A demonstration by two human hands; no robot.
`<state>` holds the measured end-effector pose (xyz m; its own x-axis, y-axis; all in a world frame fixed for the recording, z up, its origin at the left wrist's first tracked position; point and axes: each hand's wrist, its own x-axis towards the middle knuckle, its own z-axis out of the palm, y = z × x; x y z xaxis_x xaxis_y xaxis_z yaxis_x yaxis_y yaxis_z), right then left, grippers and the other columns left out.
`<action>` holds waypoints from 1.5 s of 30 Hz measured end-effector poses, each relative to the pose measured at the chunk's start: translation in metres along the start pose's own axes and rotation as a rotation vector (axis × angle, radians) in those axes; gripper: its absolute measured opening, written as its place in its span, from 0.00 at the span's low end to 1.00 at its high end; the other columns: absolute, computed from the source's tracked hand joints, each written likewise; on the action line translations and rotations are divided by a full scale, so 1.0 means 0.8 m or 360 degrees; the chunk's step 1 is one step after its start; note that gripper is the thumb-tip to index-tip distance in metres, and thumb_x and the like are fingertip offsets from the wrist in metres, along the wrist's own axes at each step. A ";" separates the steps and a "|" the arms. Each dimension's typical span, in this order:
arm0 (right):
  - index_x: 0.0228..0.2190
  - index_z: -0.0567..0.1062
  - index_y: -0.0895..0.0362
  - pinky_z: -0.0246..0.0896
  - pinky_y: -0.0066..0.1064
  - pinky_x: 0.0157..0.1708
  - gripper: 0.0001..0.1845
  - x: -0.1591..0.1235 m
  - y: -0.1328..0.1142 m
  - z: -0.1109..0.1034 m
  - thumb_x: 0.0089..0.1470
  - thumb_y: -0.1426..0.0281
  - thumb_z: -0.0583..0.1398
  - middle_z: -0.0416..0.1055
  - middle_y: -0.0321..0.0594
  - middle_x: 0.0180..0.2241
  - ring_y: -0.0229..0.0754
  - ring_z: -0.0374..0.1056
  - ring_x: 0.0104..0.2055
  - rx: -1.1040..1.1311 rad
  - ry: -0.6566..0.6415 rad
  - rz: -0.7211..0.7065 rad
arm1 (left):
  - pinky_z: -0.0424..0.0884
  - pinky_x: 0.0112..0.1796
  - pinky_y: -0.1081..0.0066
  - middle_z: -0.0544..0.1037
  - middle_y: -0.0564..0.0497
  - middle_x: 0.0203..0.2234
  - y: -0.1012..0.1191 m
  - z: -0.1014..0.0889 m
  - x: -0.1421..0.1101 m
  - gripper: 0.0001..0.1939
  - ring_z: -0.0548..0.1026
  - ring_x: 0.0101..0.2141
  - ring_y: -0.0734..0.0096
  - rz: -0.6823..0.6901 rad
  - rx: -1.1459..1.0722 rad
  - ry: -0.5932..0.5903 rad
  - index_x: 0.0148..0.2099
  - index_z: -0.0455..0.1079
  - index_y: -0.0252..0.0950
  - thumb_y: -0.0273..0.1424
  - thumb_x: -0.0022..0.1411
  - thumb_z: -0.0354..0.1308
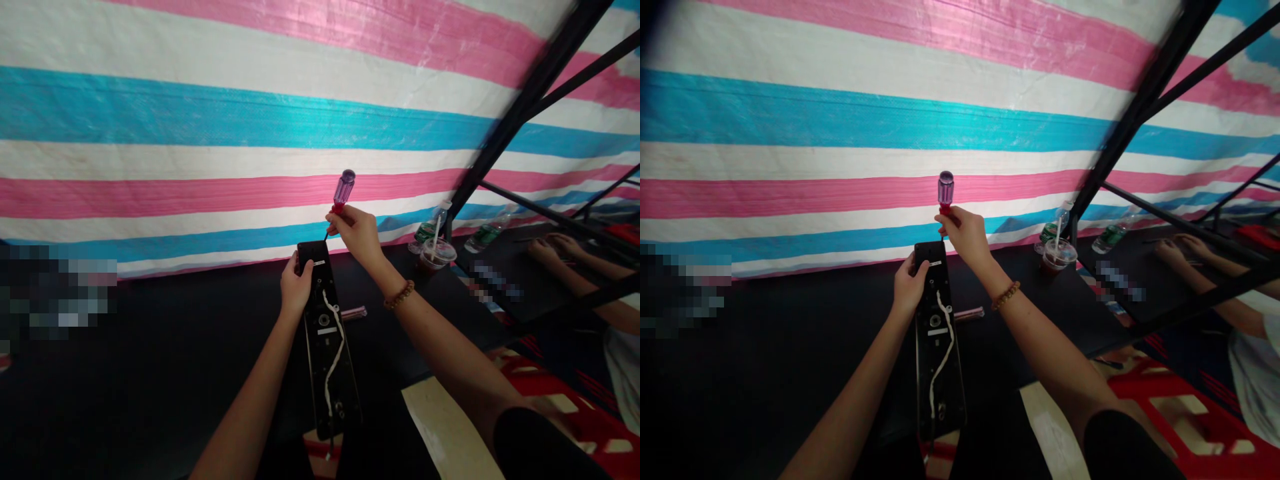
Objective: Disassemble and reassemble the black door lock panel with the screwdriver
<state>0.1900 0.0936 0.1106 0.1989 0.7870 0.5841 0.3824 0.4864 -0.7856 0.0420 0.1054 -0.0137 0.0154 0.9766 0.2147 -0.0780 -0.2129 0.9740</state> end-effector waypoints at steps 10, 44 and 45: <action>0.32 0.73 0.54 0.74 0.28 0.25 0.14 -0.005 0.011 0.017 0.54 0.57 0.65 0.75 0.33 0.29 0.37 0.76 0.25 0.0085 0.0137 0.0077 | 0.69 0.57 0.57 0.78 0.41 0.55 -0.006 -0.001 0.002 0.25 0.77 0.53 0.55 0.0048 0.0005 0.0009 0.63 0.70 0.34 0.33 0.64 0.59; 0.30 0.69 0.54 0.75 0.28 0.28 0.16 -0.002 0.017 0.016 0.51 0.57 0.67 0.71 0.30 0.27 0.38 0.77 0.26 0.0149 0.0110 0.0174 | 0.71 0.55 0.57 0.81 0.42 0.51 -0.001 -0.002 0.001 0.24 0.79 0.50 0.55 0.0024 0.0068 0.0031 0.60 0.72 0.35 0.33 0.63 0.60; 0.32 0.70 0.54 0.75 0.27 0.27 0.16 -0.002 0.015 0.016 0.50 0.57 0.67 0.72 0.30 0.28 0.37 0.77 0.25 0.0141 0.0124 0.0179 | 0.71 0.55 0.56 0.81 0.42 0.50 -0.002 -0.002 0.001 0.24 0.80 0.49 0.54 0.0015 0.0065 0.0034 0.60 0.72 0.34 0.34 0.63 0.60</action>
<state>0.1829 0.1026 0.0975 0.3067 0.8081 0.5029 0.2735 0.4313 -0.8598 0.0409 0.1066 -0.0148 -0.0067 0.9749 0.2226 -0.0376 -0.2227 0.9742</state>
